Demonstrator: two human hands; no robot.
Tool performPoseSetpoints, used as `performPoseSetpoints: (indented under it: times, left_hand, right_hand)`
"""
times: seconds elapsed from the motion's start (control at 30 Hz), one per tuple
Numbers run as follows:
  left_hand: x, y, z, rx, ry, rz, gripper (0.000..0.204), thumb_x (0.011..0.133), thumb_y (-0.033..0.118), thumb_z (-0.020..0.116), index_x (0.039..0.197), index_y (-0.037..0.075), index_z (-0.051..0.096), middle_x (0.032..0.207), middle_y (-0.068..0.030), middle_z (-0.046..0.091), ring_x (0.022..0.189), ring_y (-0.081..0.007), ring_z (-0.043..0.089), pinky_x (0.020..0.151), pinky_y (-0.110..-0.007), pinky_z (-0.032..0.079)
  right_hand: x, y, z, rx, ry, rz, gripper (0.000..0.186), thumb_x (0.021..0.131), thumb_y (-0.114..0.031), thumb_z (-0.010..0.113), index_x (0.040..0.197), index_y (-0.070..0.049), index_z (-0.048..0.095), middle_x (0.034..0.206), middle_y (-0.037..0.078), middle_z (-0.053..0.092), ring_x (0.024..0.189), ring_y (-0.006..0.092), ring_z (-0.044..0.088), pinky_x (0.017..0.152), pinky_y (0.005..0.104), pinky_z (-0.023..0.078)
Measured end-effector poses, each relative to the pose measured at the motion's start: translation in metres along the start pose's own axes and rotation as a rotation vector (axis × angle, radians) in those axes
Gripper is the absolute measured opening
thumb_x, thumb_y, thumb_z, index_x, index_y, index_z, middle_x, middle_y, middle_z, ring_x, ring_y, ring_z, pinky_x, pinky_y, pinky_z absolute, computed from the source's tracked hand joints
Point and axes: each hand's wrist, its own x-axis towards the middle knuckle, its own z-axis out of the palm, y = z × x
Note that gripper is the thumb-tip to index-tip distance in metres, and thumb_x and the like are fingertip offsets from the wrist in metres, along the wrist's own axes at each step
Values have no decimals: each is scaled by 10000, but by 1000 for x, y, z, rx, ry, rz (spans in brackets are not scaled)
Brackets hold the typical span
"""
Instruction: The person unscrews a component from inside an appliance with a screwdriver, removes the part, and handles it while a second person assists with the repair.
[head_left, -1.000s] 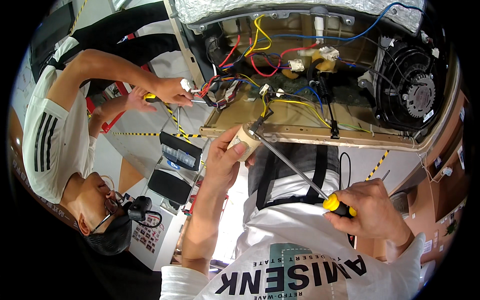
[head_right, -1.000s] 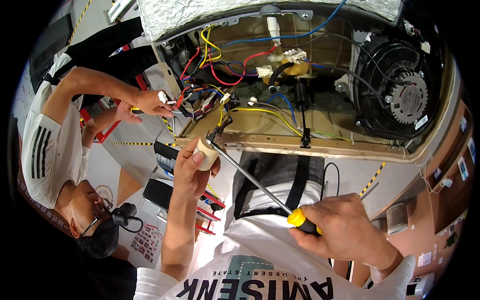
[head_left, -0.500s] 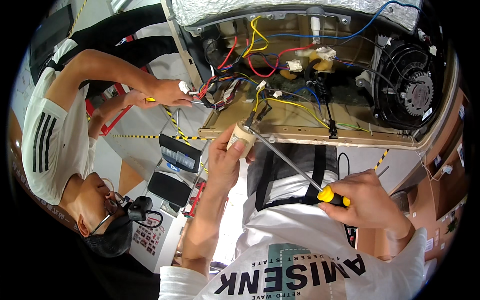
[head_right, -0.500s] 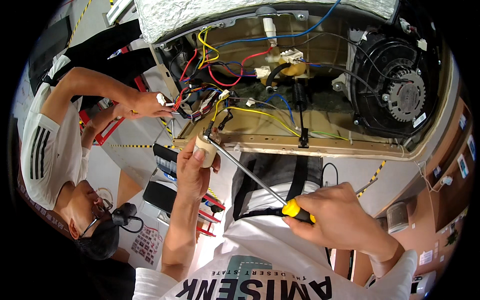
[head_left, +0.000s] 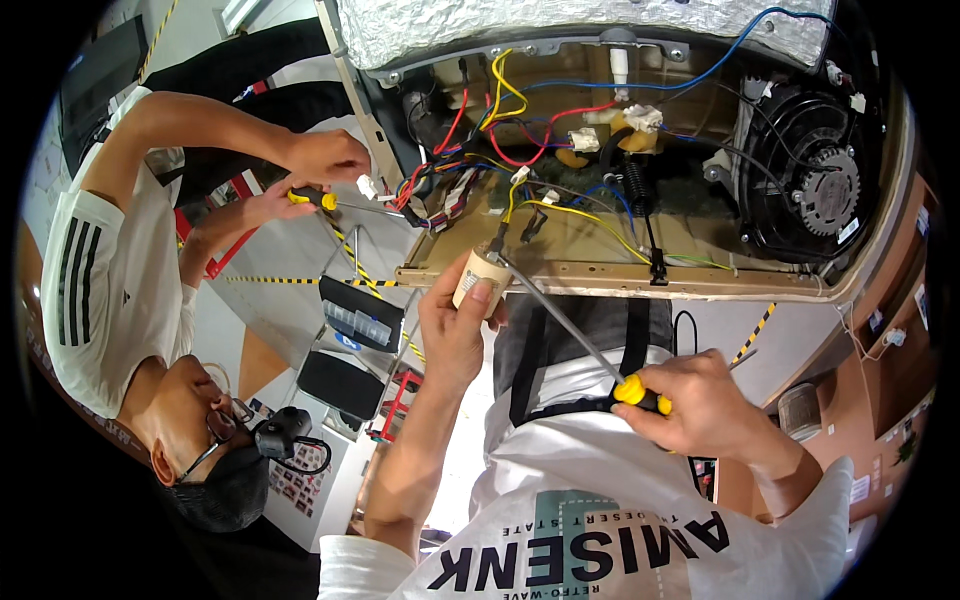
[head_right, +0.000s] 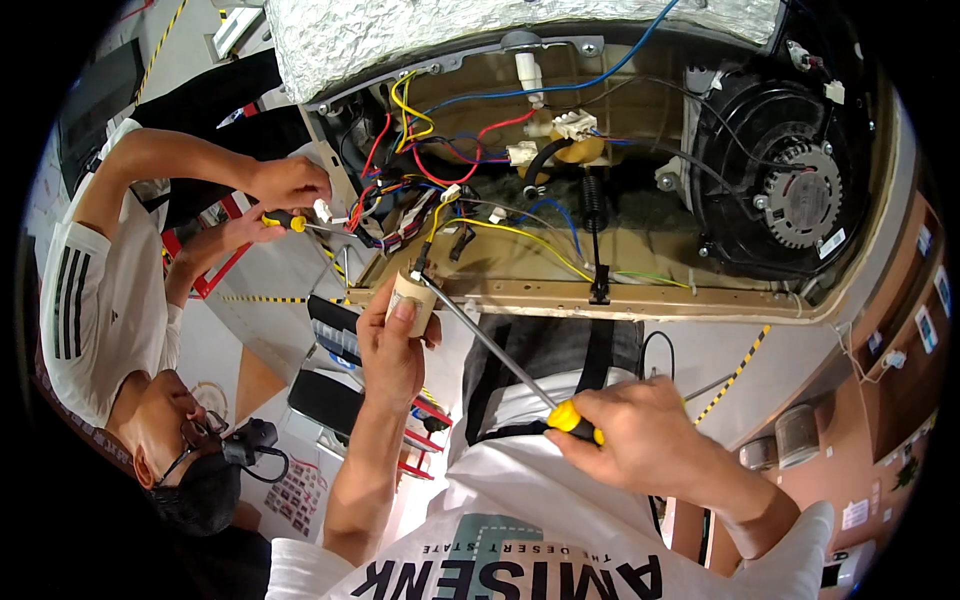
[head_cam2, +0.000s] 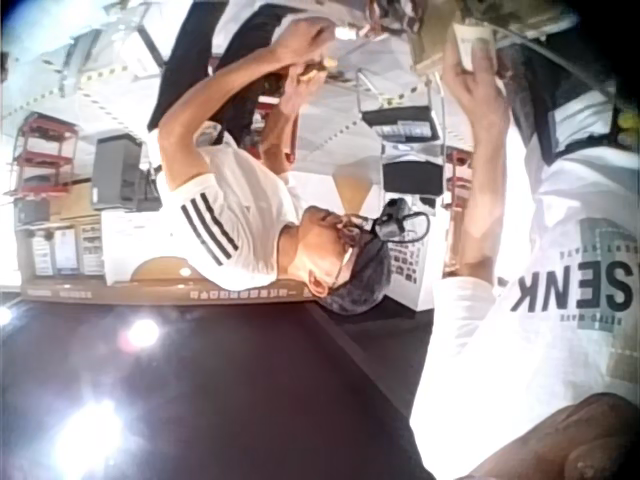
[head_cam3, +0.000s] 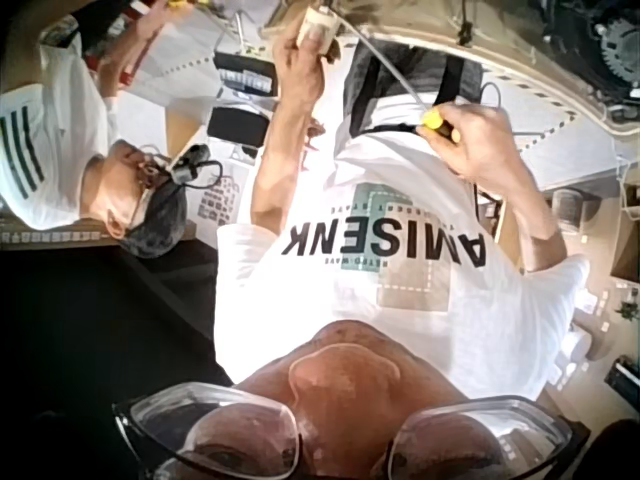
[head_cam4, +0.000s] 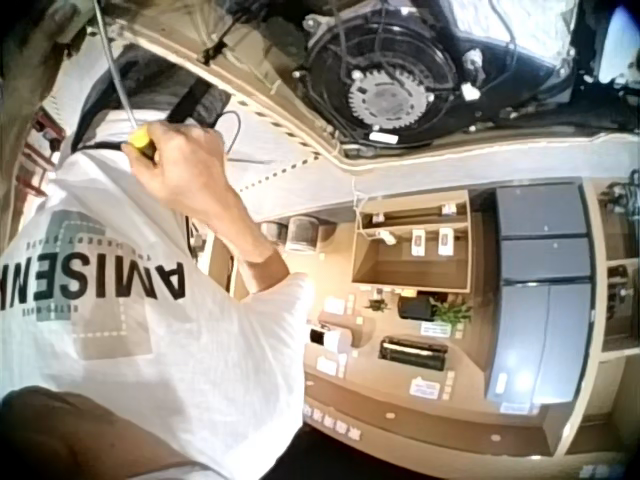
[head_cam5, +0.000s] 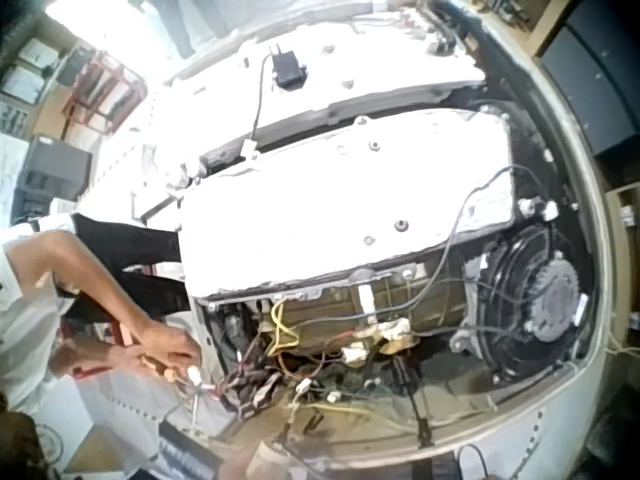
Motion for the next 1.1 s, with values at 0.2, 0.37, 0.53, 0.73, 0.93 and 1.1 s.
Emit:
performPoseSetpoints:
  times: [0.2,0.37,0.53,0.73,0.93,1.1]
  left_hand:
    - [-4,-2,8,73,25,34,469,955,252,648,1320,-27,557,969,-77,672,695,-133,632,581,-254,480]
    - [-3,2,6,-109,63,24,480,948,189,657,1350,-39,525,1035,-97,675,760,-149,652,652,-272,515]
    - [-2,15,-13,-23,2,43,573,843,17,742,1364,-24,508,1238,-123,619,1119,-190,595,1002,-337,465]
    - [-28,23,-18,-21,-92,149,737,717,-38,833,1378,-9,508,1292,-95,583,1211,-196,541,1072,-338,397]
    - [-60,54,-9,5,-151,367,602,688,-62,819,1252,25,628,1274,-97,609,1207,-197,548,1045,-322,398]
    - [-91,68,-2,14,-147,580,566,713,-73,792,1241,38,620,1263,-90,616,1208,-209,551,1049,-337,398]
  right_hand:
    - [4,-7,2,156,-17,25,275,836,-227,764,822,37,684,635,161,643,510,299,614,506,363,466]
    - [-5,-16,-23,165,11,135,266,789,-221,799,821,21,693,639,134,643,513,267,617,509,327,462]
    - [-15,-14,-34,169,113,217,302,796,-296,797,814,-13,694,579,134,590,498,295,595,498,351,450]
    - [-24,-35,-44,60,200,190,329,781,-276,803,768,20,660,556,149,527,476,291,521,484,341,407]
    - [-41,-72,-48,-9,290,127,298,792,-234,796,811,35,668,567,124,517,489,179,409,480,315,363]
    - [-53,-98,-50,-125,301,-2,253,776,-179,806,832,29,672,571,76,501,508,130,397,484,276,347]
